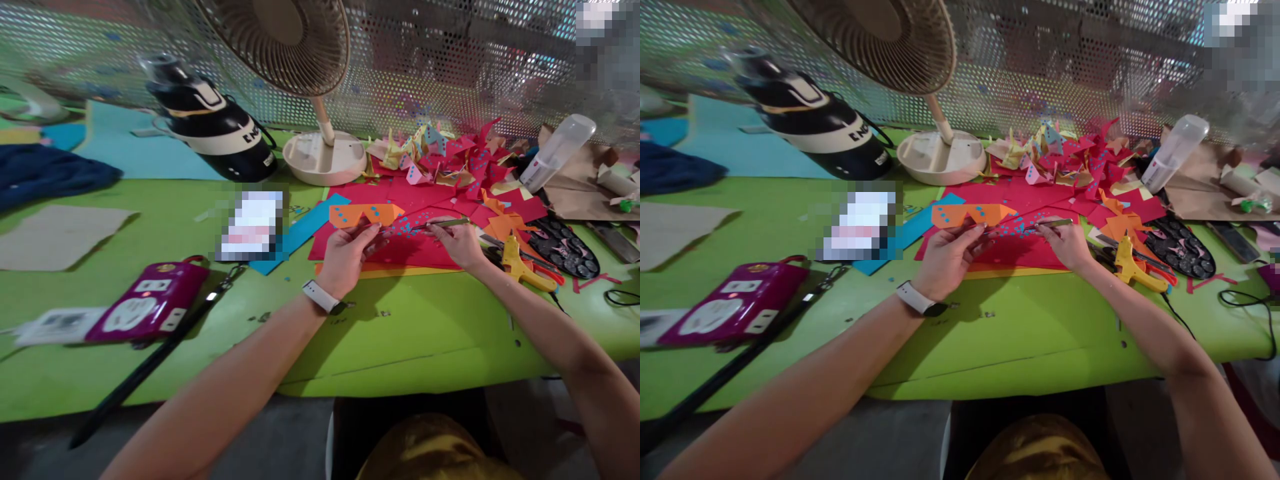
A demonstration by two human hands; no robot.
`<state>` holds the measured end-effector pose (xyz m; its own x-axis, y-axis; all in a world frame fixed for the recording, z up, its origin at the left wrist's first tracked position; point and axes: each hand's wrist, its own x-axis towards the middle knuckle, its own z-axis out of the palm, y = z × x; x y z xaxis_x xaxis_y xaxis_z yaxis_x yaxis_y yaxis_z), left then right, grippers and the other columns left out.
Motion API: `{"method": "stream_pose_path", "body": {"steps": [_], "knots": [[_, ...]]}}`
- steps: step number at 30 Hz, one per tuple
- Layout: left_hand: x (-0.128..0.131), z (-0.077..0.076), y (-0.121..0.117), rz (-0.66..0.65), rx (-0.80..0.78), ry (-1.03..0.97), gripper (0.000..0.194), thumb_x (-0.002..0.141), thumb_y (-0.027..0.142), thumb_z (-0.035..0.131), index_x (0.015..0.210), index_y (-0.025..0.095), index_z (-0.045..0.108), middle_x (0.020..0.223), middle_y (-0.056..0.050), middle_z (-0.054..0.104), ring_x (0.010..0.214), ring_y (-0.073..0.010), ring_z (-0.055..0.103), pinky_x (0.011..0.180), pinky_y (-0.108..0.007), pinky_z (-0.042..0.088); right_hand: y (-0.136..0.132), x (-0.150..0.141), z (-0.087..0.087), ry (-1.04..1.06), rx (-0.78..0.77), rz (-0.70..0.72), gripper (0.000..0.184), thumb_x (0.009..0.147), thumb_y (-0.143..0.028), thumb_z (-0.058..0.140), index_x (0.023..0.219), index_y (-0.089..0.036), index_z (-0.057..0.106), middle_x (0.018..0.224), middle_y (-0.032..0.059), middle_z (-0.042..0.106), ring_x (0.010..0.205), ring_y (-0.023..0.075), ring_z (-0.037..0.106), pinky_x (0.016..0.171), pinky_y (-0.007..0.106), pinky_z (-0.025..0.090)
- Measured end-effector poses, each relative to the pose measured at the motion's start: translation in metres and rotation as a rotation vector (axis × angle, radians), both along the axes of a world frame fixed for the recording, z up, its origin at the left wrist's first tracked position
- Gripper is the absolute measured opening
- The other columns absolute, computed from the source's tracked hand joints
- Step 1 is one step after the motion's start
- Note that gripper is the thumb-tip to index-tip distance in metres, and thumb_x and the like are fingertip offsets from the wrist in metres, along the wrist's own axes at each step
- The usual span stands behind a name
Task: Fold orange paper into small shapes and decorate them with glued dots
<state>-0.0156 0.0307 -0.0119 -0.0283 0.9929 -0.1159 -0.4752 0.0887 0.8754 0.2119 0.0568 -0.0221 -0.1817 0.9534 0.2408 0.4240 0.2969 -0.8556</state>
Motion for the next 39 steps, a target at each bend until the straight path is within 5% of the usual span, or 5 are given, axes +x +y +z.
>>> {"method": "stream_pose_path", "body": {"steps": [7, 18, 39], "knots": [[0.001, 0.001, 0.000, 0.000, 0.006, -0.007, 0.032, 0.063, 0.028, 0.087, 0.089, 0.018, 0.072, 0.097, -0.005, 0.079, 0.087, -0.0209, 0.076, 0.075, -0.030, 0.059, -0.003, 0.001, 0.004, 0.008, 0.071, -0.026, 0.038, 0.090, -0.051, 0.059, 0.094, -0.017, 0.075, 0.093, 0.0100, 0.078, 0.079, 0.0232, 0.075, 0.069, 0.037, 0.063], [0.002, 0.002, -0.001, 0.004, 0.011, 0.000, 0.030, 0.064, 0.026, 0.086, 0.090, 0.018, 0.073, 0.096, -0.006, 0.079, 0.088, -0.0219, 0.076, 0.075, -0.031, 0.060, -0.013, 0.003, 0.010, -0.073, 0.211, 0.018, 0.025, 0.091, -0.040, 0.059, 0.093, -0.020, 0.076, 0.091, 0.0080, 0.079, 0.081, 0.0228, 0.075, 0.076, 0.038, 0.062], [0.002, 0.000, 0.000, -0.005, 0.010, -0.002, 0.029, 0.063, 0.027, 0.087, 0.086, 0.017, 0.072, 0.092, -0.007, 0.079, 0.089, -0.0232, 0.077, 0.080, -0.033, 0.061, -0.008, 0.001, -0.001, 0.013, 0.153, -0.011, 0.035, 0.093, -0.051, 0.058, 0.094, -0.021, 0.077, 0.100, 0.0096, 0.078, 0.085, 0.0240, 0.076, 0.071, 0.037, 0.064]]}}
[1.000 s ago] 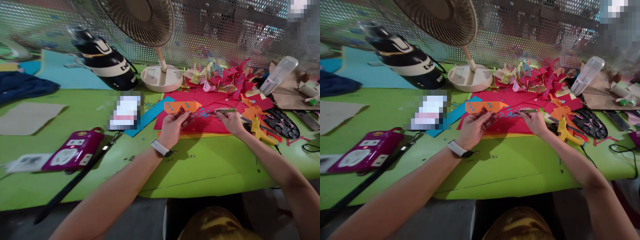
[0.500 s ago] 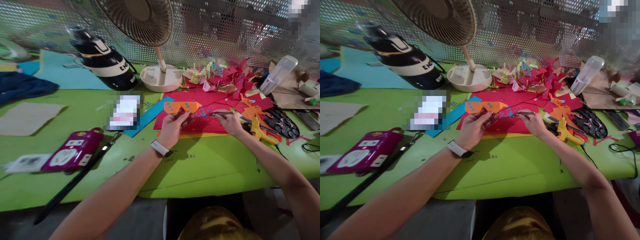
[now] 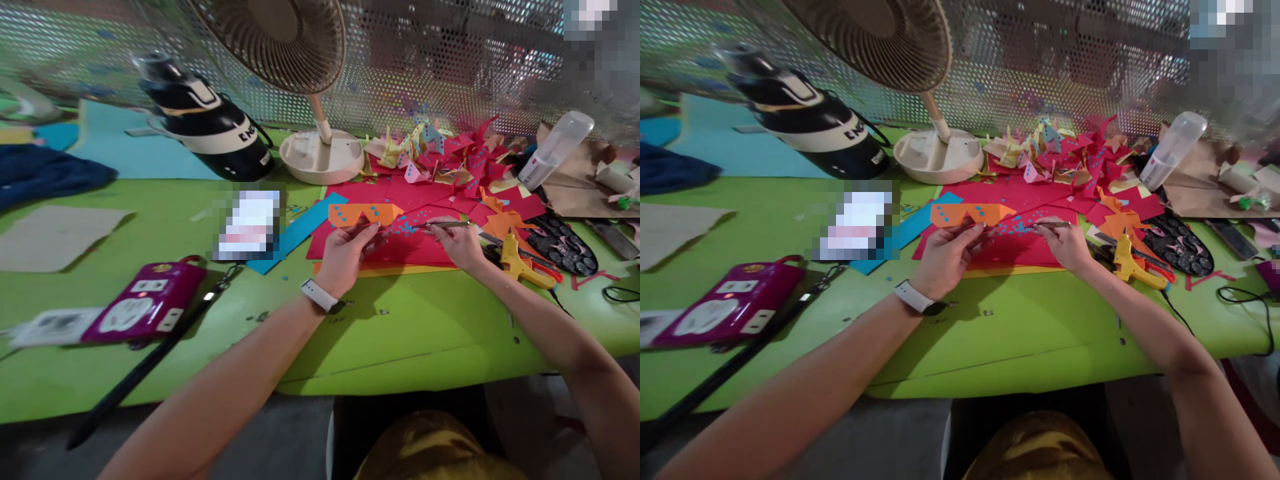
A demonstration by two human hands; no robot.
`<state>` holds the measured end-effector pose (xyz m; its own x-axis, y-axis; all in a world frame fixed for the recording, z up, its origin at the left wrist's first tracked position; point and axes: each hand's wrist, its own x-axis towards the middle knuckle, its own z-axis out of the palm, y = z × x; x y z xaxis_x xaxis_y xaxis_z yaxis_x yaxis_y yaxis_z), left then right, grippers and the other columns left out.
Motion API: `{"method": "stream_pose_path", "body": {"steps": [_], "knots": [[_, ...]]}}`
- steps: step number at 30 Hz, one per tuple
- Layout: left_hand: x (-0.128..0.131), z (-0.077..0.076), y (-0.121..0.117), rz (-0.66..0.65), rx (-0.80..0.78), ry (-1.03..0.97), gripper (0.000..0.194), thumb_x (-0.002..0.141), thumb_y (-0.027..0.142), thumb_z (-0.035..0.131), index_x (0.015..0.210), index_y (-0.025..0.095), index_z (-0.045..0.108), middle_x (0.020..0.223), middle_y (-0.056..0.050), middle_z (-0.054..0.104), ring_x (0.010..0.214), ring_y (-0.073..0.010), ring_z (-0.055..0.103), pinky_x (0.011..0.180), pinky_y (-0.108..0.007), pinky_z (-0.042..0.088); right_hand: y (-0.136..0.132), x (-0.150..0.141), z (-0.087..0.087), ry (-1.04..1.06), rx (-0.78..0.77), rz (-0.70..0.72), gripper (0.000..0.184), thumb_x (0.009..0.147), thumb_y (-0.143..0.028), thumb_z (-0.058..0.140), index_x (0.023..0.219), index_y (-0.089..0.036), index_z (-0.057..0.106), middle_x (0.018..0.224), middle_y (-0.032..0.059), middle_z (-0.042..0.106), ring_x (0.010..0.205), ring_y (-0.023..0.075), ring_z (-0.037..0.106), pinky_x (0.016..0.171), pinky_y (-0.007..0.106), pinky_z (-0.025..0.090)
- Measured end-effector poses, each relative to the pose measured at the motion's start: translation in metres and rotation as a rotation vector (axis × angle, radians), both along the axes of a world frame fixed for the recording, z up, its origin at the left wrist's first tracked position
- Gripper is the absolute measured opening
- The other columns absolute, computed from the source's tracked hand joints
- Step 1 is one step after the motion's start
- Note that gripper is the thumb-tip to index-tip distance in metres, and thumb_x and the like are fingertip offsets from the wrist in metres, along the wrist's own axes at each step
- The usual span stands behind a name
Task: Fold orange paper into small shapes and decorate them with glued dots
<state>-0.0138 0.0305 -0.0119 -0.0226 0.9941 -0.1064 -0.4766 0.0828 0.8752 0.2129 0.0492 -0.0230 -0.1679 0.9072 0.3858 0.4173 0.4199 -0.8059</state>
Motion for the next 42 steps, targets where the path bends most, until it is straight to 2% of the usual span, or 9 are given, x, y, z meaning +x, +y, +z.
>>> {"method": "stream_pose_path", "body": {"steps": [4, 10, 13, 17, 20, 27, 34, 38, 42], "knots": [[0.000, -0.001, 0.000, -0.002, -0.001, 0.002, 0.029, 0.064, 0.026, 0.087, 0.086, 0.017, 0.072, 0.093, -0.007, 0.079, 0.090, -0.0234, 0.076, 0.082, -0.035, 0.061, -0.001, 0.000, 0.005, -0.032, 0.024, -0.008, 0.035, 0.092, -0.049, 0.058, 0.093, -0.020, 0.077, 0.098, 0.0101, 0.078, 0.082, 0.0237, 0.076, 0.075, 0.038, 0.063], [0.000, -0.001, 0.000, 0.008, 0.001, 0.000, 0.028, 0.065, 0.025, 0.086, 0.088, 0.017, 0.073, 0.093, -0.006, 0.079, 0.092, -0.0228, 0.076, 0.081, -0.034, 0.061, -0.002, 0.007, 0.014, -0.162, 0.067, -0.083, 0.032, 0.093, -0.044, 0.057, 0.091, -0.020, 0.077, 0.096, 0.0089, 0.079, 0.075, 0.0209, 0.073, 0.069, 0.033, 0.060], [0.001, 0.001, -0.001, 0.008, 0.002, -0.004, 0.029, 0.065, 0.025, 0.086, 0.089, 0.017, 0.073, 0.093, -0.005, 0.079, 0.090, -0.0223, 0.076, 0.083, -0.035, 0.061, -0.005, 0.006, 0.015, -0.157, 0.063, -0.053, 0.029, 0.093, -0.043, 0.058, 0.093, -0.020, 0.077, 0.093, 0.0084, 0.079, 0.073, 0.0205, 0.073, 0.068, 0.034, 0.060], [0.001, 0.002, -0.001, 0.012, -0.004, 0.010, 0.026, 0.066, 0.025, 0.085, 0.088, 0.018, 0.072, 0.091, -0.005, 0.079, 0.086, -0.0211, 0.076, 0.082, -0.034, 0.060, -0.008, 0.000, 0.014, -0.136, 0.067, 0.062, 0.025, 0.093, -0.039, 0.058, 0.095, -0.022, 0.077, 0.099, 0.0064, 0.079, 0.084, 0.0220, 0.075, 0.079, 0.037, 0.061], [0.000, 0.003, -0.001, 0.015, -0.007, 0.033, 0.025, 0.067, 0.026, 0.083, 0.088, 0.019, 0.072, 0.092, -0.006, 0.079, 0.088, -0.0212, 0.076, 0.080, -0.033, 0.060, -0.009, -0.003, 0.013, -0.150, 0.062, 0.079, 0.022, 0.093, -0.038, 0.059, 0.093, -0.024, 0.077, 0.101, 0.0047, 0.079, 0.089, 0.0220, 0.075, 0.083, 0.037, 0.061], [-0.002, 0.001, 0.000, 0.010, 0.001, 0.067, 0.025, 0.067, 0.030, 0.083, 0.087, 0.019, 0.073, 0.088, -0.005, 0.078, 0.090, -0.0229, 0.075, 0.077, -0.033, 0.060, -0.006, -0.001, 0.010, -0.135, 0.045, 0.077, 0.024, 0.093, -0.039, 0.059, 0.097, -0.023, 0.077, 0.097, 0.0064, 0.079, 0.085, 0.0219, 0.075, 0.079, 0.035, 0.061], [-0.001, 0.002, 0.000, -0.008, 0.010, 0.047, 0.025, 0.066, 0.028, 0.084, 0.087, 0.019, 0.072, 0.087, -0.005, 0.078, 0.087, -0.0220, 0.076, 0.076, -0.033, 0.060, -0.003, -0.002, 0.005, -0.048, -0.014, 0.086, 0.030, 0.093, -0.042, 0.057, 0.094, -0.018, 0.075, 0.092, 0.0085, 0.079, 0.072, 0.0194, 0.075, 0.065, 0.030, 0.060], [-0.001, 0.003, 0.000, -0.005, 0.002, 0.053, 0.025, 0.067, 0.028, 0.083, 0.087, 0.019, 0.072, 0.087, -0.005, 0.078, 0.087, -0.0217, 0.076, 0.077, -0.033, 0.059, -0.003, -0.002, 0.002, -0.028, -0.010, 0.075, 0.031, 0.094, -0.043, 0.056, 0.094, -0.018, 0.075, 0.094, 0.0094, 0.078, 0.079, 0.0203, 0.076, 0.067, 0.029, 0.060], [-0.001, 0.001, 0.000, 0.002, 0.005, 0.033, 0.024, 0.066, 0.028, 0.085, 0.085, 0.020, 0.072, 0.086, -0.004, 0.078, 0.085, -0.0212, 0.076, 0.078, -0.033, 0.059, -0.003, -0.002, 0.003, -0.042, 0.030, 0.021, 0.035, 0.094, -0.048, 0.056, 0.095, -0.019, 0.076, 0.097, 0.0102, 0.079, 0.079, 0.0217, 0.076, 0.071, 0.034, 0.062]]}}
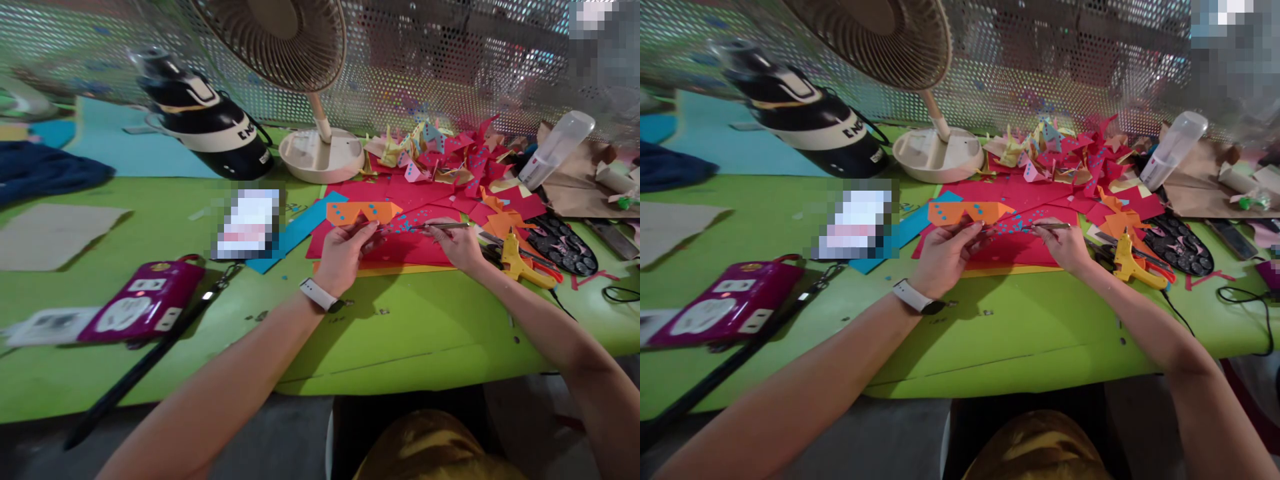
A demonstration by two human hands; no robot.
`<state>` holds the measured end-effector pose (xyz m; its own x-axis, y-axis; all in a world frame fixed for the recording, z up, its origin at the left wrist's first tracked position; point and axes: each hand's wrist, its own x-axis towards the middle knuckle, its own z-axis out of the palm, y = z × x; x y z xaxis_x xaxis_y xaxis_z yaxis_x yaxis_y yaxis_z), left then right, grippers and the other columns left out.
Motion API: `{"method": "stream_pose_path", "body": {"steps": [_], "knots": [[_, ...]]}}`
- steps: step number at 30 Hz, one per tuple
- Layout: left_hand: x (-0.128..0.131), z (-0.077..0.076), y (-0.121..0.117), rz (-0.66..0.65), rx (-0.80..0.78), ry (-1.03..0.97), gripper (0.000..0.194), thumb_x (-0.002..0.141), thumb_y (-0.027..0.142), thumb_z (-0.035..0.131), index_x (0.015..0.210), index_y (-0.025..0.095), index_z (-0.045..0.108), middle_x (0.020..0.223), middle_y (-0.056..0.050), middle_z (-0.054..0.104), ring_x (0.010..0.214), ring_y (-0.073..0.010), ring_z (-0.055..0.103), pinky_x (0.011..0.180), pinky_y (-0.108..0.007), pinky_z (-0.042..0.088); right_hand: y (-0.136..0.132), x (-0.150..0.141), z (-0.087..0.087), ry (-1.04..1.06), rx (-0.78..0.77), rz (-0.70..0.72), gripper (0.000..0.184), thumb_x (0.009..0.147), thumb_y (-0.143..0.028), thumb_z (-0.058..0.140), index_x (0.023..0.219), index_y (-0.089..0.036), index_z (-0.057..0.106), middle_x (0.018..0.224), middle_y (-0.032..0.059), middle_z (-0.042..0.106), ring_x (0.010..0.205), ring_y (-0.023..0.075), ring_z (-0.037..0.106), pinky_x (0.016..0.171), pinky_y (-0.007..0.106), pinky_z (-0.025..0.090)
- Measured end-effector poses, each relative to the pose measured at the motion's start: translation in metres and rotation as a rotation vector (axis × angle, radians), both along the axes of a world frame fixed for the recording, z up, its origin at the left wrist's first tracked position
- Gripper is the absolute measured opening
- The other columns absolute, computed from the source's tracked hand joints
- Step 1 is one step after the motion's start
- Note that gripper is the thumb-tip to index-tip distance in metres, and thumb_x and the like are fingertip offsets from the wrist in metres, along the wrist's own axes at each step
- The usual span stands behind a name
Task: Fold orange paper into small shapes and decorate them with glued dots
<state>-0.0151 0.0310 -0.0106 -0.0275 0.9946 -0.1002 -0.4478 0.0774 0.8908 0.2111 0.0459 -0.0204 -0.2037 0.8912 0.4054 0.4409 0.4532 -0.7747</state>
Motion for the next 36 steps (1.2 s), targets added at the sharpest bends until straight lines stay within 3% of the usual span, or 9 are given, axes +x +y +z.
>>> {"method": "stream_pose_path", "body": {"steps": [10, 21, 27, 36], "knots": [[0.000, 0.000, 0.000, 0.004, -0.013, 0.010, 0.026, 0.067, 0.027, 0.084, 0.088, 0.019, 0.072, 0.094, -0.006, 0.078, 0.090, -0.0219, 0.076, 0.078, -0.032, 0.060, 0.000, -0.001, 0.002, 0.025, 0.008, -0.035, 0.035, 0.093, -0.049, 0.058, 0.095, -0.018, 0.076, 0.093, 0.0105, 0.079, 0.075, 0.0229, 0.075, 0.064, 0.035, 0.061], [0.003, -0.001, -0.004, -0.034, -0.042, 0.036, 0.032, 0.063, 0.033, 0.089, 0.083, 0.014, 0.073, 0.088, -0.010, 0.079, 0.091, -0.0240, 0.076, 0.084, -0.034, 0.061, -0.016, -0.003, 0.023, 0.076, 0.063, -0.059, 0.033, 0.092, -0.051, 0.060, 0.097, -0.022, 0.076, 0.097, 0.0083, 0.079, 0.089, 0.0236, 0.076, 0.080, 0.039, 0.064], [0.009, 0.002, -0.015, -0.095, -0.024, 0.088, 0.045, 0.056, 0.044, 0.093, 0.081, 0.012, 0.076, 0.083, -0.012, 0.078, 0.084, -0.0268, 0.076, 0.080, -0.038, 0.062, -0.037, -0.011, 0.036, 0.137, 0.062, -0.013, 0.033, 0.093, -0.051, 0.060, 0.102, -0.022, 0.074, 0.100, 0.0080, 0.079, 0.090, 0.0230, 0.077, 0.079, 0.039, 0.064], [0.013, 0.002, -0.021, -0.120, 0.017, 0.141, 0.045, 0.058, 0.047, 0.092, 0.085, 0.014, 0.078, 0.086, -0.011, 0.079, 0.083, -0.0260, 0.077, 0.081, -0.039, 0.063, -0.045, -0.015, 0.043, 0.049, 0.077, 0.011, 0.026, 0.095, -0.042, 0.060, 0.104, -0.023, 0.076, 0.103, 0.0075, 0.079, 0.092, 0.0213, 0.076, 0.084, 0.038, 0.063]]}}
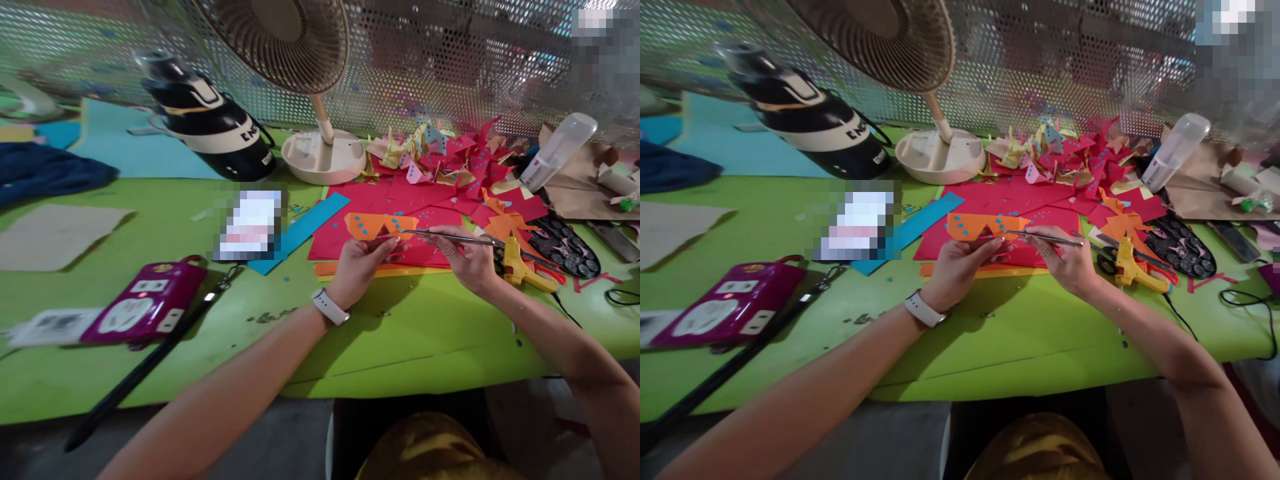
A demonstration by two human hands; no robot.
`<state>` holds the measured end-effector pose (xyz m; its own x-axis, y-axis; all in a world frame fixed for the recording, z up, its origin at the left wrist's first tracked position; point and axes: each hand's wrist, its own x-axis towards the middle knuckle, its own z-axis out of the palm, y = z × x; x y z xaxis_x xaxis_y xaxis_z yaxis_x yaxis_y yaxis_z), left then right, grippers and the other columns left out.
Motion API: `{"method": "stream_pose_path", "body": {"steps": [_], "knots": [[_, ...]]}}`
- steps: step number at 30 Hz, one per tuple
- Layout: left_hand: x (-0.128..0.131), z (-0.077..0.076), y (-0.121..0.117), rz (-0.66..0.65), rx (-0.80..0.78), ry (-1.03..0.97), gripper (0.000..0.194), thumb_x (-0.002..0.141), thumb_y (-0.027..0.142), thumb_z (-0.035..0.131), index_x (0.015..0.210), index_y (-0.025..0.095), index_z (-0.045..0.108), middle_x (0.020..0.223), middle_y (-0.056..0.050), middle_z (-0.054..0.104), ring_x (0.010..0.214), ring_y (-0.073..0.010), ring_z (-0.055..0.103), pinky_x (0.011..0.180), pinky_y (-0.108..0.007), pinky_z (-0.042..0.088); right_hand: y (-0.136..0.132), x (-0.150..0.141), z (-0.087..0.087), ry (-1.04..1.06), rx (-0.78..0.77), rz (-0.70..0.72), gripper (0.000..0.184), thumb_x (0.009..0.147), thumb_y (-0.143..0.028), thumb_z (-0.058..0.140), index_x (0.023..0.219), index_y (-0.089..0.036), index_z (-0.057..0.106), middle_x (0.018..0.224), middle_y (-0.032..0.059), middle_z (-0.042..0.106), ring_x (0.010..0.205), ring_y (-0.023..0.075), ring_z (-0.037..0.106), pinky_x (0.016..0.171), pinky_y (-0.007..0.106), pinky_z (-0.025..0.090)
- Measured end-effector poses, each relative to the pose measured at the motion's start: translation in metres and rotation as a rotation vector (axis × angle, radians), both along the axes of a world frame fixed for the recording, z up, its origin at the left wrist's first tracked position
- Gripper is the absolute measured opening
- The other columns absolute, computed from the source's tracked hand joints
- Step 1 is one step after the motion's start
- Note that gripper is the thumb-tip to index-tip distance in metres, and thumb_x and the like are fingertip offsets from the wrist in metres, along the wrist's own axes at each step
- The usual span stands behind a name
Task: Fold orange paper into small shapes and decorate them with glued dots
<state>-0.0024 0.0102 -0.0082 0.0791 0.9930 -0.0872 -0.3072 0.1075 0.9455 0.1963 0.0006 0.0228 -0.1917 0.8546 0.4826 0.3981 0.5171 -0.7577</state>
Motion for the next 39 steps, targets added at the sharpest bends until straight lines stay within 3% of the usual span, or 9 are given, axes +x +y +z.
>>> {"method": "stream_pose_path", "body": {"steps": [25, 32, 39], "knots": [[-0.001, -0.003, 0.001, -0.007, 0.013, -0.019, 0.046, 0.058, 0.046, 0.093, 0.085, 0.012, 0.077, 0.085, -0.009, 0.079, 0.079, -0.0225, 0.076, 0.080, -0.036, 0.063, 0.000, 0.000, -0.004, 0.068, 0.032, 0.016, 0.020, 0.093, -0.034, 0.064, 0.102, -0.020, 0.076, 0.097, 0.0081, 0.080, 0.085, 0.0203, 0.077, 0.076, 0.034, 0.063], [-0.001, -0.002, 0.001, -0.004, 0.011, -0.030, 0.045, 0.058, 0.047, 0.093, 0.084, 0.013, 0.077, 0.082, -0.008, 0.079, 0.078, -0.0223, 0.076, 0.080, -0.036, 0.063, 0.000, 0.000, 0.004, 0.199, 0.026, 0.042, 0.024, 0.092, -0.040, 0.066, 0.103, -0.021, 0.075, 0.092, 0.0064, 0.079, 0.082, 0.0196, 0.077, 0.073, 0.034, 0.065], [-0.001, -0.001, 0.001, -0.015, 0.028, -0.020, 0.046, 0.059, 0.047, 0.092, 0.086, 0.013, 0.077, 0.085, -0.009, 0.079, 0.078, -0.0222, 0.076, 0.078, -0.034, 0.063, 0.002, 0.000, 0.001, 0.204, -0.016, 0.037, 0.026, 0.093, -0.043, 0.064, 0.100, -0.020, 0.072, 0.091, 0.0061, 0.079, 0.079, 0.0185, 0.077, 0.074, 0.034, 0.065]]}}
